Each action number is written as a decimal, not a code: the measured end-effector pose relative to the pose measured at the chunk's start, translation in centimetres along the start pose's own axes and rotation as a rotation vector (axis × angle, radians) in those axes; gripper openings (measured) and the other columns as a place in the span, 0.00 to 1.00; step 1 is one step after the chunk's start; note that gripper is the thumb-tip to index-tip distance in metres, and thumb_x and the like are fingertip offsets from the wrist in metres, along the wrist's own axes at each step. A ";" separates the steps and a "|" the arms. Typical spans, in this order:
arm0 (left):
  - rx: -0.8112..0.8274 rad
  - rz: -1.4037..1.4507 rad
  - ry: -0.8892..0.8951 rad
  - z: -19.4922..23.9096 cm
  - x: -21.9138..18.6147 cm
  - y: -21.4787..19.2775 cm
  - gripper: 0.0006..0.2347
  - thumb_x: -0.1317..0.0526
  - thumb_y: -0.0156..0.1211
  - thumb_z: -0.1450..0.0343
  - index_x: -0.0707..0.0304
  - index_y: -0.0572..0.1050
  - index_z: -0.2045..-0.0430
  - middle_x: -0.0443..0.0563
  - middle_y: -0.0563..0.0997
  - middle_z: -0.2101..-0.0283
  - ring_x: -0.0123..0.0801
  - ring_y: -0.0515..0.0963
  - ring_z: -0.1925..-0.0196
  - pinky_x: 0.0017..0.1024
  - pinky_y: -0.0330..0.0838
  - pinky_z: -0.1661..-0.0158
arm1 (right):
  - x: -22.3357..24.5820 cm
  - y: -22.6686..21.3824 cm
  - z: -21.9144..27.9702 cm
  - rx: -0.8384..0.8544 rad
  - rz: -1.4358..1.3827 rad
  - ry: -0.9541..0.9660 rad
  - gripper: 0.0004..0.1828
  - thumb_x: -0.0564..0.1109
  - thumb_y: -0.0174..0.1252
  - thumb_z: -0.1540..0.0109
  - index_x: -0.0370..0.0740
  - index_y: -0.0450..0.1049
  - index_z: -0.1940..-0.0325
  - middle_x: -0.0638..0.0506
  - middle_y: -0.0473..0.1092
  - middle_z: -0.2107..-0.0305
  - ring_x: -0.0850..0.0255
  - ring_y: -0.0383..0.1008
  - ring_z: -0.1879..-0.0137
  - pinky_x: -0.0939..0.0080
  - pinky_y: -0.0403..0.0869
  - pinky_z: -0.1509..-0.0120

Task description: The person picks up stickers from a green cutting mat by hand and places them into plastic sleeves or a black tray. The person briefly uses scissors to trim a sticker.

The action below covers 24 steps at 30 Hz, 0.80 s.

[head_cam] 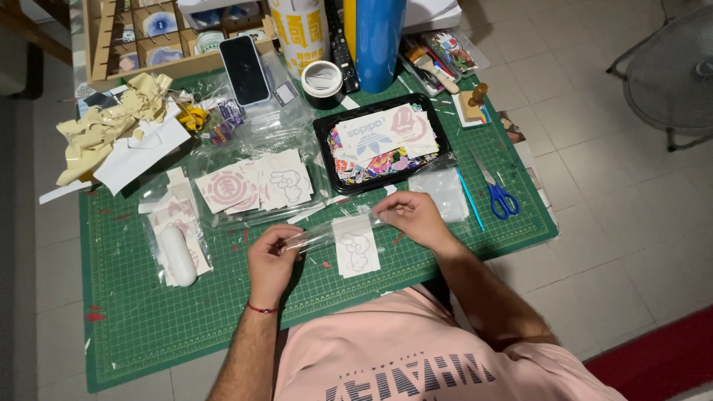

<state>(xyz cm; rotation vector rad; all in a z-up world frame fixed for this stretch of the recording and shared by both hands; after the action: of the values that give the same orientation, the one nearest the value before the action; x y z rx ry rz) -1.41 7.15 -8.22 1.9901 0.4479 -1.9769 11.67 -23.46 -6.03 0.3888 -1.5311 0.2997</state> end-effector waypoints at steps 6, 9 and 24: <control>-0.052 0.062 -0.108 0.1 2.6 -0.5 0.04 0.67 0.70 0.21 0.71 0.85 0.58 0.54 0.86 0.73 0.26 0.81 0.81 0.23 0.79 0.79 | -1.2 -0.3 0.3 -0.035 -0.029 0.057 0.08 0.38 0.69 0.29 0.30 0.85 0.49 0.41 0.82 0.75 0.61 0.85 0.72 0.67 0.80 0.75; -0.044 0.031 -0.182 0.5 0.7 -0.1 0.11 0.62 0.68 0.19 0.69 0.84 0.70 0.59 0.84 0.78 0.33 0.85 0.79 0.27 0.82 0.78 | -3.1 -1.1 -0.4 -0.052 0.025 0.060 0.08 0.38 0.68 0.28 0.29 0.84 0.50 0.43 0.82 0.74 0.65 0.83 0.71 0.68 0.79 0.67; -0.003 0.113 -0.115 0.7 -0.2 0.6 0.07 0.76 0.65 0.25 0.75 0.82 0.53 0.60 0.87 0.59 0.35 0.89 0.66 0.25 0.86 0.70 | -2.9 -0.7 0.0 0.040 -0.109 0.007 0.17 0.26 0.71 0.37 0.25 0.84 0.43 0.38 0.84 0.57 0.56 0.88 0.49 0.56 0.87 0.41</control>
<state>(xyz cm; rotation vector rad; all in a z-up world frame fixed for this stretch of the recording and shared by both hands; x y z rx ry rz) -1.77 6.30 -8.00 1.8453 0.3040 -2.0063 11.91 -23.92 -8.93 0.5009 -1.4924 0.2464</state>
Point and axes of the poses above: each hand's wrist, its own z-axis away from the middle knuckle, its own y-axis out of the palm, x = y × z, the point moved 4 cm from there along -z, towards the middle knuckle
